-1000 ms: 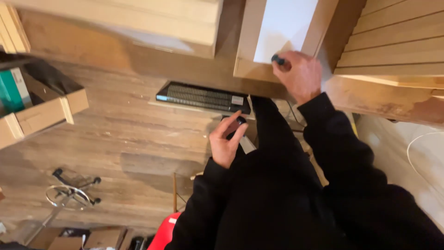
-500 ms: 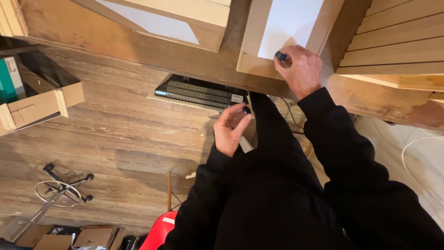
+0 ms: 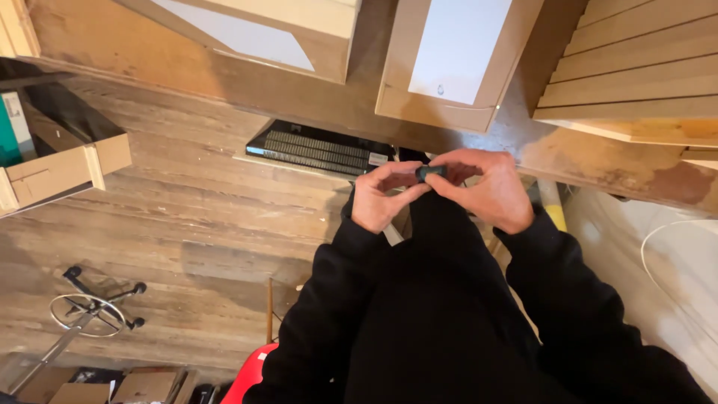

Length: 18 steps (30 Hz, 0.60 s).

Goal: The person is moving and organizing various stacks of framed artwork on a workbench.

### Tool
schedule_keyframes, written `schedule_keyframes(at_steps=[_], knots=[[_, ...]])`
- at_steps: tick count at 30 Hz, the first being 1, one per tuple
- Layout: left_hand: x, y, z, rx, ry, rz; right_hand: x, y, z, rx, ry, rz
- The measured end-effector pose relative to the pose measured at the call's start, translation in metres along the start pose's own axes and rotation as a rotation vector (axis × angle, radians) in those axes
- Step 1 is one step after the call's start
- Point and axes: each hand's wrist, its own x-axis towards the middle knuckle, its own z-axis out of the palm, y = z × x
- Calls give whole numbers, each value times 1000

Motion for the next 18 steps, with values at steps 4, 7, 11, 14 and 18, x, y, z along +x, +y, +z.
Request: schedule_keyframes(at_steps=[4,7,11,14,18], knots=[[0,15,-4,160,-31,56,3,-7,-9,3,-107,-16],[-6,30,-5,292,-81,157,-1,-5,-10,14,-185,-27],[-9,39,-6,483,-71,284,5,-11,-8,42,-232,-38],[-10,27,-5,243,-59,207,10,-15,-5,-38,-236,-26],[18,29,-11,265,-31,125,19,-3,3,-145,-184,-66]])
